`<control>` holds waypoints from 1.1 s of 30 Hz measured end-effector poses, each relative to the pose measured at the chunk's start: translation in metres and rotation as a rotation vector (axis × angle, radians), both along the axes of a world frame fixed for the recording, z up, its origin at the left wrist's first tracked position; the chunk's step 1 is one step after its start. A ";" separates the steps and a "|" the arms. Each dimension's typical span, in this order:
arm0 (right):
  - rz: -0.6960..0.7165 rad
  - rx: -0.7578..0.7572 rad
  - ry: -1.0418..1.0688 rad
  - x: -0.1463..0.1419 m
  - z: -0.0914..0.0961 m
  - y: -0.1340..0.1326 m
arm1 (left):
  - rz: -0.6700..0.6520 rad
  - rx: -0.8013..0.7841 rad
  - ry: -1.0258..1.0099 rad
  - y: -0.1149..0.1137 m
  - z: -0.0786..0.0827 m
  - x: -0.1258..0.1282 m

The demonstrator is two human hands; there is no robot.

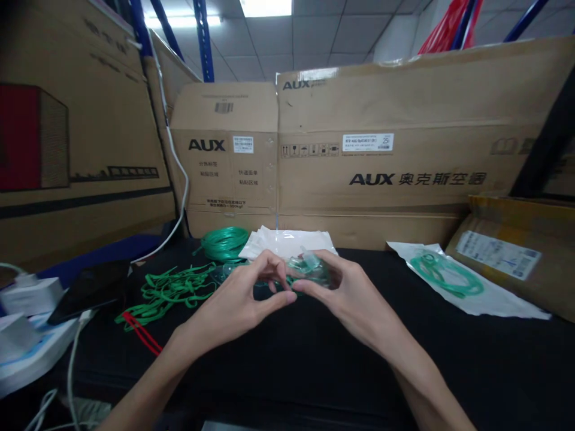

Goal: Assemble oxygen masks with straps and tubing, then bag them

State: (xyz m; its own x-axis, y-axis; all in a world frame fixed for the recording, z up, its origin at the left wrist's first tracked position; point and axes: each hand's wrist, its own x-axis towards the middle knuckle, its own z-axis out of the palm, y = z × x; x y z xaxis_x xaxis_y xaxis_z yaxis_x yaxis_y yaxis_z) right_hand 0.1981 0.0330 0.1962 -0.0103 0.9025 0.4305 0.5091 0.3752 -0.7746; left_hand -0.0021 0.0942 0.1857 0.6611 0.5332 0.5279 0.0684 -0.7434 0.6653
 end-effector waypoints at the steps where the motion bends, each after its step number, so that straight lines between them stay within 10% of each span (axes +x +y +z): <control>1: -0.050 0.015 -0.047 0.006 0.001 0.000 | 0.030 0.029 0.006 0.000 0.001 -0.002; 5: -0.194 0.069 -0.181 0.026 0.005 -0.003 | 0.302 0.183 0.057 0.020 0.017 -0.017; 11: -0.153 0.094 -0.182 0.034 0.000 -0.001 | 0.805 0.172 0.450 0.117 0.048 -0.045; 20: 0.014 0.033 -0.195 0.026 0.002 -0.001 | 0.815 0.045 0.896 0.179 0.024 -0.039; 33: 0.051 0.045 -0.151 0.030 0.000 0.000 | 0.850 -0.055 0.650 0.199 0.041 -0.053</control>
